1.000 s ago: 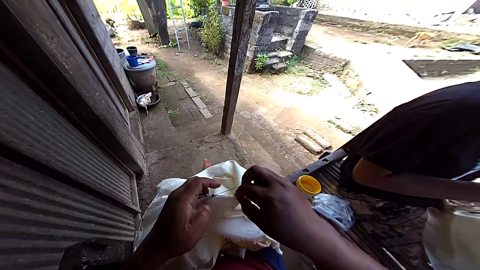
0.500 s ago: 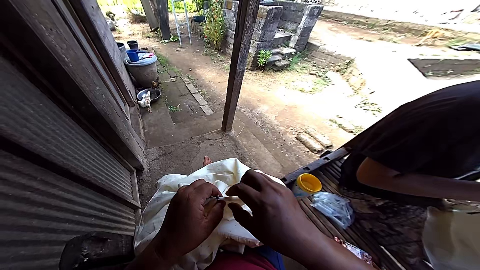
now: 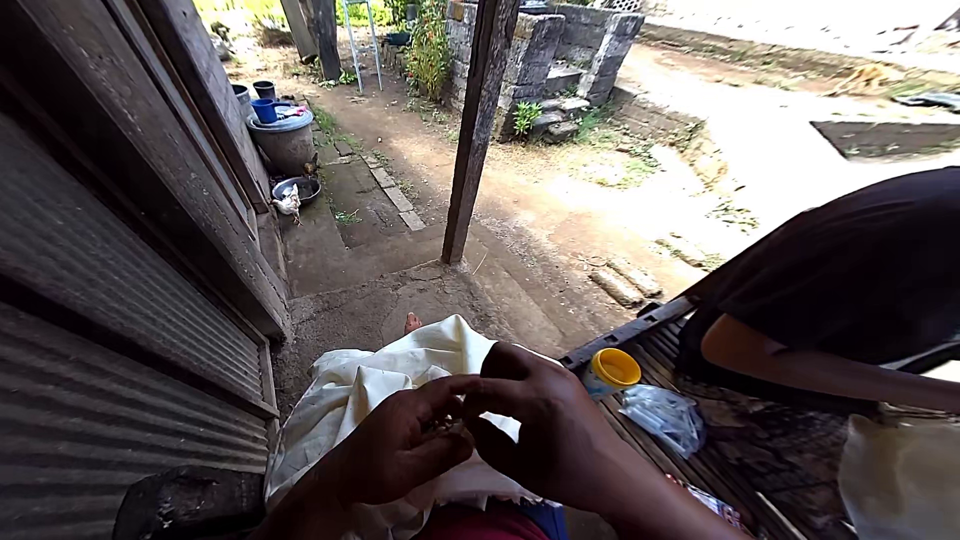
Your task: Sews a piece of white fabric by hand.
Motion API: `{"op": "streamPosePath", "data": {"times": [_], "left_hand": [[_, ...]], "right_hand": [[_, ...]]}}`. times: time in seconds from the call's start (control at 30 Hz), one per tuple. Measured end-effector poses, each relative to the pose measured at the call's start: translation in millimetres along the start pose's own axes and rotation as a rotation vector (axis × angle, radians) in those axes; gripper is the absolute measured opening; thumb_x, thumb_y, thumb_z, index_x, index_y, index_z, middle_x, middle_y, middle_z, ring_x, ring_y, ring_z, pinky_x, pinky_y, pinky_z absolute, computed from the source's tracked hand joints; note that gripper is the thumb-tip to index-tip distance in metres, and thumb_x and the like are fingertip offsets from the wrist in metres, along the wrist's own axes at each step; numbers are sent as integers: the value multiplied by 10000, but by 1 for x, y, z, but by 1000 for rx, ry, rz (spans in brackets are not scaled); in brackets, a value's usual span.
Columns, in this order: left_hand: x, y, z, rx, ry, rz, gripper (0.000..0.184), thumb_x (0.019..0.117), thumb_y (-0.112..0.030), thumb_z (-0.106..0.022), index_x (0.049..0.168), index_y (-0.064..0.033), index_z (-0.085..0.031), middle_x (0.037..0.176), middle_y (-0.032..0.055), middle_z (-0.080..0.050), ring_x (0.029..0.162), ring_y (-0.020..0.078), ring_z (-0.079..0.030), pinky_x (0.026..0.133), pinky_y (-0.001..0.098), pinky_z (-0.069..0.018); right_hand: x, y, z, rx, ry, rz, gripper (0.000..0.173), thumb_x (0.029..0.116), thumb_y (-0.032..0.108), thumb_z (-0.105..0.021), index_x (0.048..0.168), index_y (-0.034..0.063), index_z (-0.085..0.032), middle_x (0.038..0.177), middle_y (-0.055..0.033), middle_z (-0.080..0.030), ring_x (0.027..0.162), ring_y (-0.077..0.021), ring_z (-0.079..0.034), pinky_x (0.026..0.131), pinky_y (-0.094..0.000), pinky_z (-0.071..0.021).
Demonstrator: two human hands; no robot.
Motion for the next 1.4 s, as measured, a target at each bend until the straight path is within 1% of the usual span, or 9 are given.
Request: {"op": "streamPosePath", "data": {"times": [0.17, 0.4, 0.57, 0.7, 0.93, 1.1, 1.2, 1.3, 1.4], "left_hand": [[-1, 13, -1, -203, 36, 28, 305, 1039, -353, -595, 1131, -63, -618, 929, -63, -617, 814, -25, -575, 728, 166, -494], [-4, 19, -4, -358, -37, 100, 103, 1066, -185, -539, 1029, -112, -602, 857, -72, -611, 753, -8, -587, 699, 169, -505], [-6, 18, -3, -409, -53, 117, 96, 1058, -179, -555, 1001, -123, -609, 851, -69, -621, 767, -5, -597, 712, 170, -507], [-5, 20, -5, -430, -3, 108, 120, 1068, -205, -539, 1015, -125, -609, 869, -64, -640, 796, 5, -618, 740, 189, -523], [-6, 15, -9, 0, -194, 50, 173, 1056, -219, -560, 1002, -62, -605, 803, -49, -585, 702, -16, -548, 642, 153, -469], [-14, 13, -6, 240, -444, -27, 133, 968, -231, -708, 961, -103, -743, 988, -15, -669, 959, 51, -637, 835, 192, -552], [-18, 15, -3, 412, -575, -50, 158, 951, -263, -727, 935, -108, -754, 900, -37, -646, 857, 18, -610, 754, 152, -522], [-18, 14, -8, 501, -526, -44, 216, 963, -319, -710, 929, -111, -752, 883, -36, -626, 825, -13, -593, 727, 117, -506], [-16, 11, -15, 496, -431, -62, 213, 967, -337, -704, 931, -132, -753, 883, -41, -600, 848, -7, -571, 771, 143, -488]], "right_hand": [[-5, -8, 1, 60, 4, -10, 80, 879, 265, -686, 829, 212, -721, 794, 21, -562, 750, -62, -559, 623, -239, -462], [-8, -15, -6, 118, -20, -2, 60, 874, 228, -693, 838, 207, -736, 784, 23, -563, 747, -50, -552, 633, -220, -455], [-8, -26, -2, 258, 36, 69, 93, 956, 272, -724, 981, 202, -779, 836, -2, -587, 784, -22, -555, 692, -163, -463], [-7, -27, -6, 270, 48, 115, 124, 985, 249, -690, 928, 157, -749, 824, -15, -570, 781, -45, -555, 680, -174, -464], [-9, -28, -13, 183, 61, 84, 159, 1025, 232, -608, 937, 121, -681, 869, -20, -595, 800, -79, -595, 677, -210, -505], [-11, -48, -14, 317, 100, -76, 150, 999, 202, -655, 986, 66, -717, 877, -11, -664, 762, -12, -613, 701, -150, -525], [-16, -47, -16, 230, 236, -49, 122, 971, 192, -650, 930, 105, -726, 828, -17, -672, 716, -92, -642, 642, -284, -550], [-15, -28, -11, 232, 259, 172, 144, 997, 207, -617, 927, 131, -718, 774, -12, -625, 693, -114, -612, 595, -276, -509], [-8, -26, -11, 201, 192, 107, 154, 1022, 182, -570, 948, 103, -679, 810, -27, -645, 709, -112, -628, 615, -274, -525]]}}
Point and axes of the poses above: each hand's wrist, its own x-axis towards the middle knuckle, its own z-axis out of the back of the hand, y = z × x, the point moved 2 cm from there along x, towards the middle knuckle
